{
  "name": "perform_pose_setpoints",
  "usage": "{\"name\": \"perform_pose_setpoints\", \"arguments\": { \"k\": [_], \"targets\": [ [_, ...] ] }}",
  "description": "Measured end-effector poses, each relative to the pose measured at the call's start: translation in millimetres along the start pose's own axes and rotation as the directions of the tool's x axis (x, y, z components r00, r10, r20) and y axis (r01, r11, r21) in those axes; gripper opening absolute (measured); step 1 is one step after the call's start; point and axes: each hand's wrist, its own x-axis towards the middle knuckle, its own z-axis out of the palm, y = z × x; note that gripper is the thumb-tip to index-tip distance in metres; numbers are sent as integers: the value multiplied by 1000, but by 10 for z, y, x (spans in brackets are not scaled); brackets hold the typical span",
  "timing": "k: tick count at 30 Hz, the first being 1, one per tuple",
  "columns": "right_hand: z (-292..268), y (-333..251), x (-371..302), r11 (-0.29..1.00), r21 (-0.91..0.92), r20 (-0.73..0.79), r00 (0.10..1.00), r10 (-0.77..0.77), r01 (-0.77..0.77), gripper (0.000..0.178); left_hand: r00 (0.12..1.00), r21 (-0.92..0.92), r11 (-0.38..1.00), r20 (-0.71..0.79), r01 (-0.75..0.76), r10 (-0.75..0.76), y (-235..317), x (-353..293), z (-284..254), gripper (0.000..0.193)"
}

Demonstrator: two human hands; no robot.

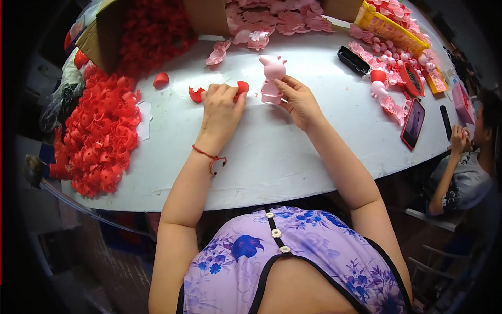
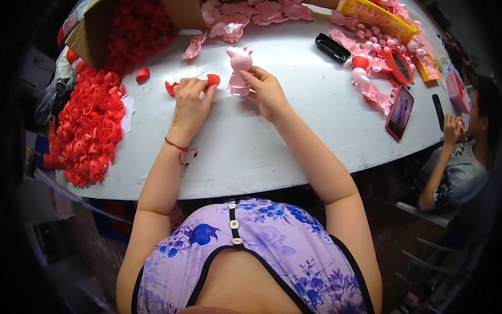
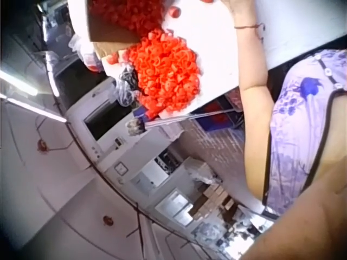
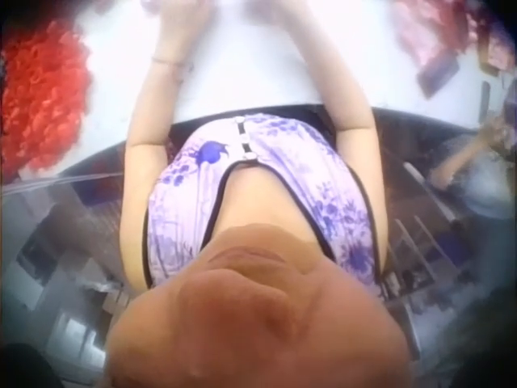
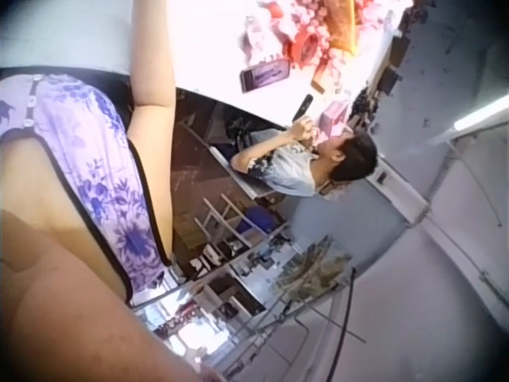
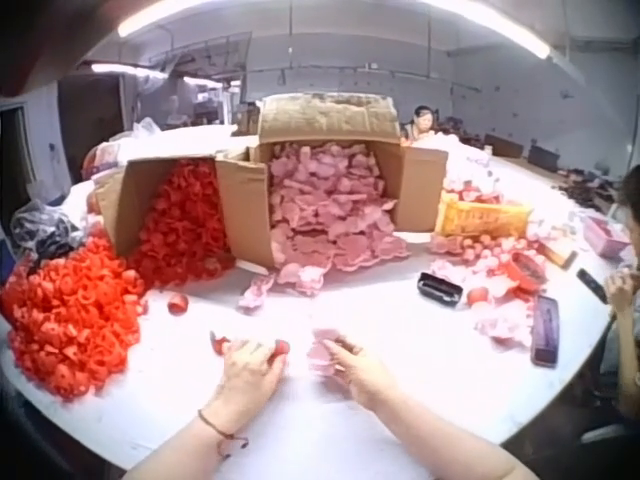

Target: The person assembles plastic toy figures by taking pink figurine parts and red body pieces from boxes and the table, then attaching them together by hand.

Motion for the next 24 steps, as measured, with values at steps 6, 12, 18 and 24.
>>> {"name": "perform_pose_setpoints", "arguments": {
  "k": [6, 12, 18, 24],
  "targets": [
    [99, 138, -28, 995, 57, 52, 995, -86, 83, 31, 827, -829, -253, 543, 499, -145, -9, -54, -78, 26],
    [227, 153, -156, 974, 139, 103, 975, -196, 181, 26, 762, -778, -401, 599, 483, -244, 158, -80, -30, 27],
    [245, 218, -118, 950, 34, 131, 941, -311, 309, 24, 729, -645, -665, 650, 377, -216, 171, -93, -4, 29],
    [270, 216, -134, 944, 23, 172, 929, -327, 328, 21, 713, -663, -690, 631, 290, -306, 161, -90, 44, 30]
  ]
}}
